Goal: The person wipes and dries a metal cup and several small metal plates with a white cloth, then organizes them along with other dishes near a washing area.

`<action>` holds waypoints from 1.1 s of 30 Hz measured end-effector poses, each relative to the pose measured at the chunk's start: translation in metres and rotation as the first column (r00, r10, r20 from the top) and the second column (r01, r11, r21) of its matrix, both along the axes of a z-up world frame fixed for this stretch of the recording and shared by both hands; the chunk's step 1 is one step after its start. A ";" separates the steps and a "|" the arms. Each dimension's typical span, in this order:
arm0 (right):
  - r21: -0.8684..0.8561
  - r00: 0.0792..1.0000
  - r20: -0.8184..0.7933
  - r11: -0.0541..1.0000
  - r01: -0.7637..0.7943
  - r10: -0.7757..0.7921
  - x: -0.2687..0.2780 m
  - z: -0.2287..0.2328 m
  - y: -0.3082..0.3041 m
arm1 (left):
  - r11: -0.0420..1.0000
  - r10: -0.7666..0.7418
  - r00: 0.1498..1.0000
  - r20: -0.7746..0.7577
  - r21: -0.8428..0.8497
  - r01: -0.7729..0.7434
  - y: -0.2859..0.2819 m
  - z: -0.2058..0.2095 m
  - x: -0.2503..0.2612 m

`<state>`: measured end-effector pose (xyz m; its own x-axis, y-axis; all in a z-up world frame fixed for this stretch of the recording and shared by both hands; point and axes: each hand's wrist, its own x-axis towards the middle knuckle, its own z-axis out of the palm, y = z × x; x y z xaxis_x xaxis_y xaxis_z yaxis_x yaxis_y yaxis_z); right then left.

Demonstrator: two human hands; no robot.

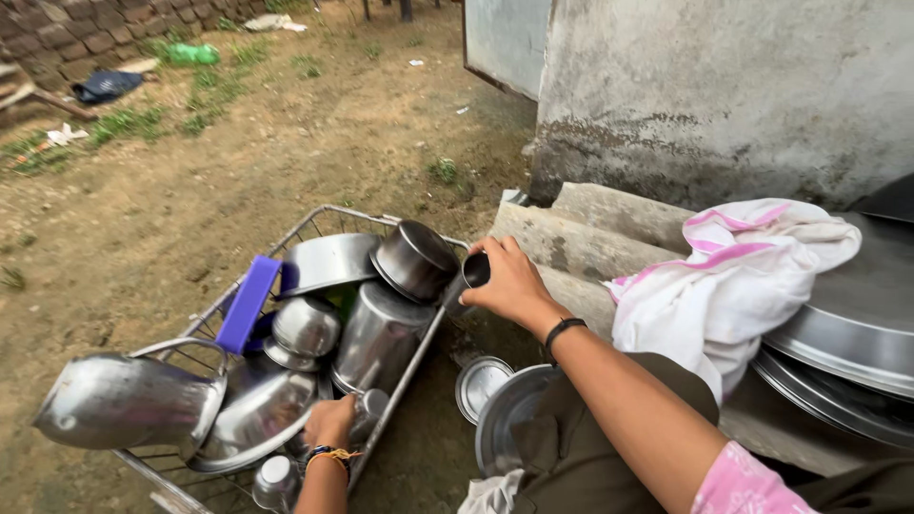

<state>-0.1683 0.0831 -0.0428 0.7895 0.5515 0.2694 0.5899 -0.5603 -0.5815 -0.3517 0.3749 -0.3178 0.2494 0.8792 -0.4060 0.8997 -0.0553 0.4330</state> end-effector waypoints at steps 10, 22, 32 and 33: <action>-0.010 0.999 -0.032 1.000 0.024 -0.024 0.002 0.006 -0.013 | 0.921 0.379 0.892 0.245 -0.195 -0.337 -0.031 -0.009 0.009; -0.036 1.000 -0.016 0.999 0.016 -0.017 0.008 0.003 -0.019 | 0.974 0.222 0.965 0.136 -0.071 -0.214 -0.010 -0.043 0.017; -0.077 0.998 -0.059 0.997 0.006 -0.011 0.004 0.004 -0.013 | 0.972 0.219 0.943 0.251 -0.139 -0.188 0.003 -0.051 0.001; -0.073 0.999 -0.053 0.997 0.004 -0.008 0.004 0.003 -0.012 | 0.975 0.208 0.944 0.257 -0.127 -0.180 0.004 -0.051 -0.002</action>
<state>-0.1638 0.0709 -0.0397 0.8049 0.5635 0.1860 0.5558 -0.6060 -0.5691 -0.3538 0.3785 -0.3690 0.1895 0.8796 -0.4364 0.7394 0.1646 0.6529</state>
